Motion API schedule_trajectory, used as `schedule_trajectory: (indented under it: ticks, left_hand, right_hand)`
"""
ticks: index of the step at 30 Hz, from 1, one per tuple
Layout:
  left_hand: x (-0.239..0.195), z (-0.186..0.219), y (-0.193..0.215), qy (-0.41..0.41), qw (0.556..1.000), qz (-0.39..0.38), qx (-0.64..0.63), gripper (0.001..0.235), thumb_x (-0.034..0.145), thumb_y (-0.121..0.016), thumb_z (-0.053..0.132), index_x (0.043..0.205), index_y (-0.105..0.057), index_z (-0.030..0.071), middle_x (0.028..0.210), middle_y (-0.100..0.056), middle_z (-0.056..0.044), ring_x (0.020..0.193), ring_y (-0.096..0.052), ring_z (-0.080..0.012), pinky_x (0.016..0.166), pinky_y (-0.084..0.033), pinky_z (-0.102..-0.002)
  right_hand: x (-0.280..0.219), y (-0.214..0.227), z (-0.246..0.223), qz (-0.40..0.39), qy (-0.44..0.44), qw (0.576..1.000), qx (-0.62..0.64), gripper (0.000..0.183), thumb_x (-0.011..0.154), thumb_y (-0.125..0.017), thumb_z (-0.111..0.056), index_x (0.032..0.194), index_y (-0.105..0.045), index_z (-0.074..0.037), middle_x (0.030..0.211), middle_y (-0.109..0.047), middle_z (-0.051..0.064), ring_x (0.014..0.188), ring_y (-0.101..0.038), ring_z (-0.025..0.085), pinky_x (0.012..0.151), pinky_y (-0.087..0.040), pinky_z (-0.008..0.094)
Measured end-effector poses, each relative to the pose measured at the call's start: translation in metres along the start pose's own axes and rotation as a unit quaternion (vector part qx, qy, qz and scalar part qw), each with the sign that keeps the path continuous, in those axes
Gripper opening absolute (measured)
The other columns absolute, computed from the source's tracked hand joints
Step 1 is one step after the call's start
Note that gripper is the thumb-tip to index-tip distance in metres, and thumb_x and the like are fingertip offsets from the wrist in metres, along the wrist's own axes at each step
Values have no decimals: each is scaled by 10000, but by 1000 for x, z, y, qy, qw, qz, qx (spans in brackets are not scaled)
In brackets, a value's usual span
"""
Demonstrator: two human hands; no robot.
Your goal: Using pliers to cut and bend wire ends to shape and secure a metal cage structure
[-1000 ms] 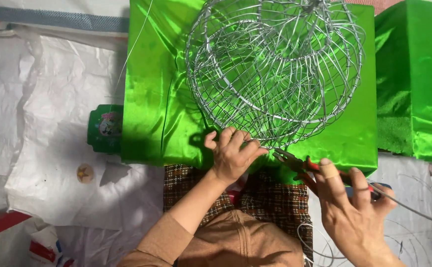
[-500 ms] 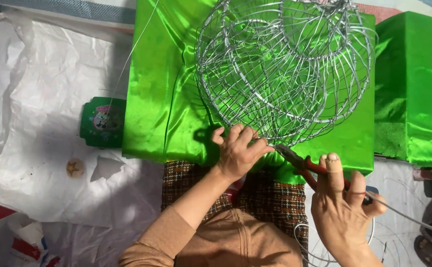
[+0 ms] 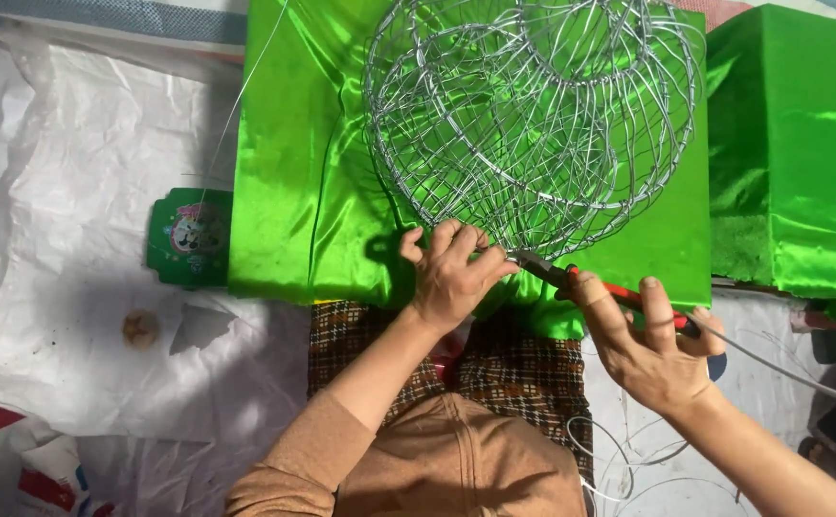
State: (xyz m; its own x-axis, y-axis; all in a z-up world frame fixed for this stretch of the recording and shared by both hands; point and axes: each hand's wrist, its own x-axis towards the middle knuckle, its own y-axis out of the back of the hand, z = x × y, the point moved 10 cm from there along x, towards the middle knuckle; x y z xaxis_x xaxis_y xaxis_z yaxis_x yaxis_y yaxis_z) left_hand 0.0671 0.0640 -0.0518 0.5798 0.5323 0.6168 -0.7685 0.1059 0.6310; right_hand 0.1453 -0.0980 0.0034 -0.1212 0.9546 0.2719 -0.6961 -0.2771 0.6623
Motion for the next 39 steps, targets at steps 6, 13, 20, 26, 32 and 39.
schedule_trajectory:
  ticks: [6, 13, 20, 26, 32, 39]
  left_hand:
    - [1, -1, 1, 1, 1000, 0, 5, 321, 824, -776, 475, 751, -620, 204, 883, -632, 54, 1041, -483, -216, 982, -134, -522]
    - [4, 1, 1, -2, 1000, 3, 25, 325, 834, -743, 497, 734, -616, 215, 866, -579, 62, 1027, -457, -209, 983, -135, -497]
    - [0, -2, -3, -12, 1000, 4, 20, 288, 829, -758, 482, 747, -667, 221, 879, -614, 46, 1021, -448, -219, 993, -147, -499]
    - [-3, -5, -7, -13, 1000, -12, 18, 249, 791, -817, 450, 792, -686, 238, 913, -611, 59, 1040, -455, -223, 1002, -143, -510]
    - [-2, -2, -5, -18, 1000, -18, 15, 259, 782, -830, 445, 782, -682, 233, 910, -603, 59, 1048, -450, -228, 996, -142, -510]
    - [5, 2, 2, -24, 999, -14, 23, 223, 821, -802, 428, 814, -706, 227, 903, -589, 42, 1037, -435, -222, 983, -127, -511]
  right_hand:
    - [-8, -10, -6, 0, 58, 998, 1, 462, 971, -731, -335, 1428, -799, -316, 1644, -425, -84, 1304, -380, 416, 856, -333, 589]
    - [26, 8, 15, 18, 34, 999, -11, 287, 1006, -773, -433, 1270, -810, -324, 1577, -482, -55, 1106, -457, 243, 899, -291, 477]
    - [36, 20, 19, 35, 61, 997, -14, 323, 1003, -725, -229, 1297, -858, -217, 1602, -488, 79, 982, -491, 250, 860, -363, 444]
    - [44, 21, 19, -9, 75, 997, 5, 296, 947, -683, -162, 1208, -815, -119, 1586, -473, 161, 954, -458, 310, 720, -425, 407]
    - [46, 18, 18, -55, 86, 995, 14, 318, 933, -671, -188, 1226, -790, -151, 1558, -511, 153, 939, -405, 311, 727, -374, 416]
    - [17, 13, 17, -144, -13, 989, -26, 481, 934, -693, -327, 1409, -710, -254, 1668, -317, 5, 1168, -326, 220, 919, -275, 445]
